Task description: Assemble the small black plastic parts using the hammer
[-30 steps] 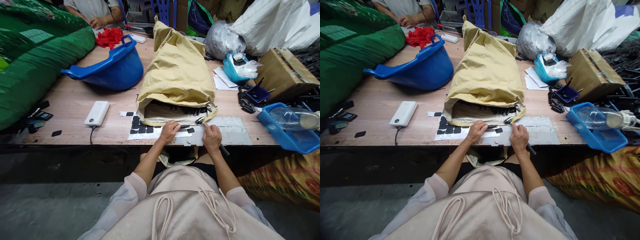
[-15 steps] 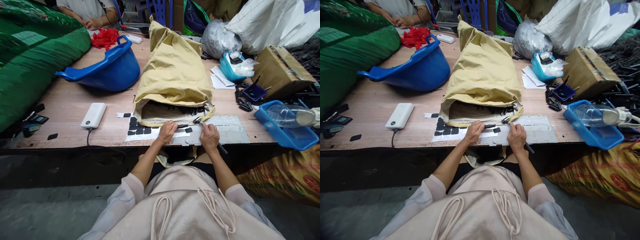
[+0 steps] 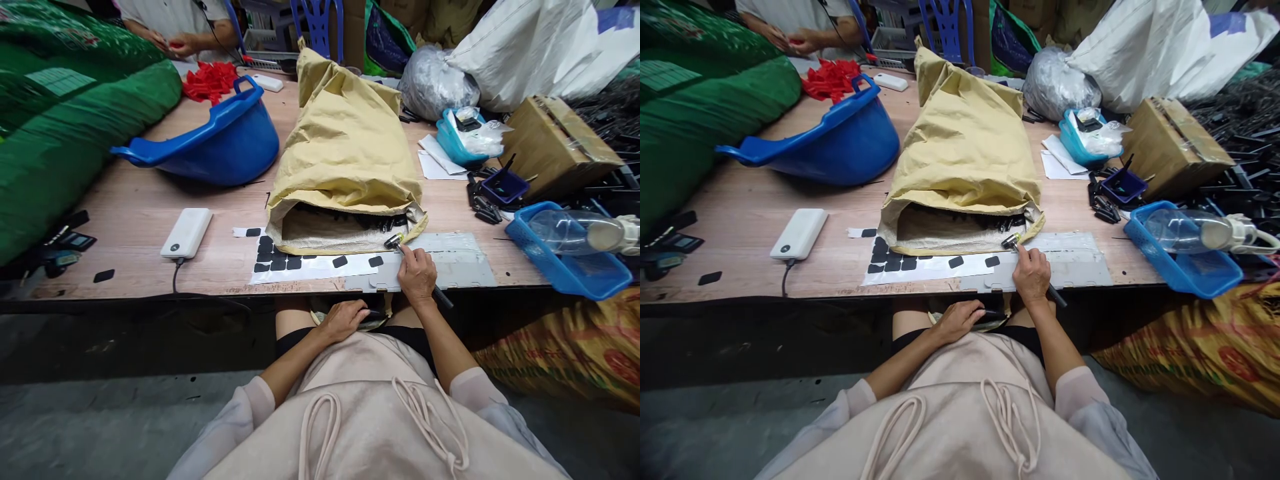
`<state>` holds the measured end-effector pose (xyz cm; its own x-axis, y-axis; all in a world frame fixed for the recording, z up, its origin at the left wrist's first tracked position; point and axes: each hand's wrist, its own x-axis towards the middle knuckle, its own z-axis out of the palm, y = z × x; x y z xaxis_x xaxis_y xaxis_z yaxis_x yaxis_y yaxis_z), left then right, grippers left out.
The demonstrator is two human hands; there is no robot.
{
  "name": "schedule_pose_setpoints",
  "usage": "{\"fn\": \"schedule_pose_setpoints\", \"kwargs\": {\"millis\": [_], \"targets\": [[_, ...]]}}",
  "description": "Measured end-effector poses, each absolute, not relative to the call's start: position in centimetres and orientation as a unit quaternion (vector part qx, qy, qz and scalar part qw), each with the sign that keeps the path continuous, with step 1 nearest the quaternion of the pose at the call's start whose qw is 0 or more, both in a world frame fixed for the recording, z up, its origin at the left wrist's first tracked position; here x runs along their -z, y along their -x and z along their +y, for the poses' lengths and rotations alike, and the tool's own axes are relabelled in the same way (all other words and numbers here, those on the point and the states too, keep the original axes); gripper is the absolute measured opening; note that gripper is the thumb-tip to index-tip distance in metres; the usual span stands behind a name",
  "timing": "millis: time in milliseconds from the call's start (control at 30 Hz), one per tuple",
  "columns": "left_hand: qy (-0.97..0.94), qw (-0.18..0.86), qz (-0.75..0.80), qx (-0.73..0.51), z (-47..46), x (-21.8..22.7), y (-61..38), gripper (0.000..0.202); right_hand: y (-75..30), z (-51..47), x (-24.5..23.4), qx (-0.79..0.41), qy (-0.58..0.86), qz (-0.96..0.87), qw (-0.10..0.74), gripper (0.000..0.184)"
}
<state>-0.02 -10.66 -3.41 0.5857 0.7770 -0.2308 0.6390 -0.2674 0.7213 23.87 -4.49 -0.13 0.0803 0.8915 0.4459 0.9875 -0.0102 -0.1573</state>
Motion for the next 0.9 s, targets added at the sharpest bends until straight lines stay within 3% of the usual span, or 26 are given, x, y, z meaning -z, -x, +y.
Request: {"fn": "schedule_pose_setpoints", "kwargs": {"millis": [167,300,433,567,667,900], "targets": [[-0.74,0.398,0.542,-0.015,-9.7,5.8,-0.3,0.033,-23.9,-4.4,0.1,0.113,0.699,-0.673,0.212,0.042],[-0.78,0.435,0.445,-0.06,-9.5,2.5,-0.9,0.026,-24.0,-4.4,0.3,0.108,0.699,-0.673,0.216,0.043],[-0.768,0.465,0.398,-0.19,-6.0,-1.8,-1.2,0.02,-24.0,-4.4,0.5,0.125,0.693,-0.675,0.219,0.042],[-0.696,0.298,0.563,-0.331,1.5,-3.7,-0.1,0.022,-24.0,-4.3,0.7,0.144,0.688,-0.676,0.221,0.04],[-0.638,0.213,0.68,-0.291,6.6,-4.0,0.3,0.023,-23.9,-4.3,0.8,0.152,0.687,-0.675,0.223,0.039],[-0.579,0.212,0.764,-0.189,10.6,-3.6,-1.3,0.044,-23.7,-4.4,0.7,0.111,0.696,-0.673,0.224,0.039]]}}
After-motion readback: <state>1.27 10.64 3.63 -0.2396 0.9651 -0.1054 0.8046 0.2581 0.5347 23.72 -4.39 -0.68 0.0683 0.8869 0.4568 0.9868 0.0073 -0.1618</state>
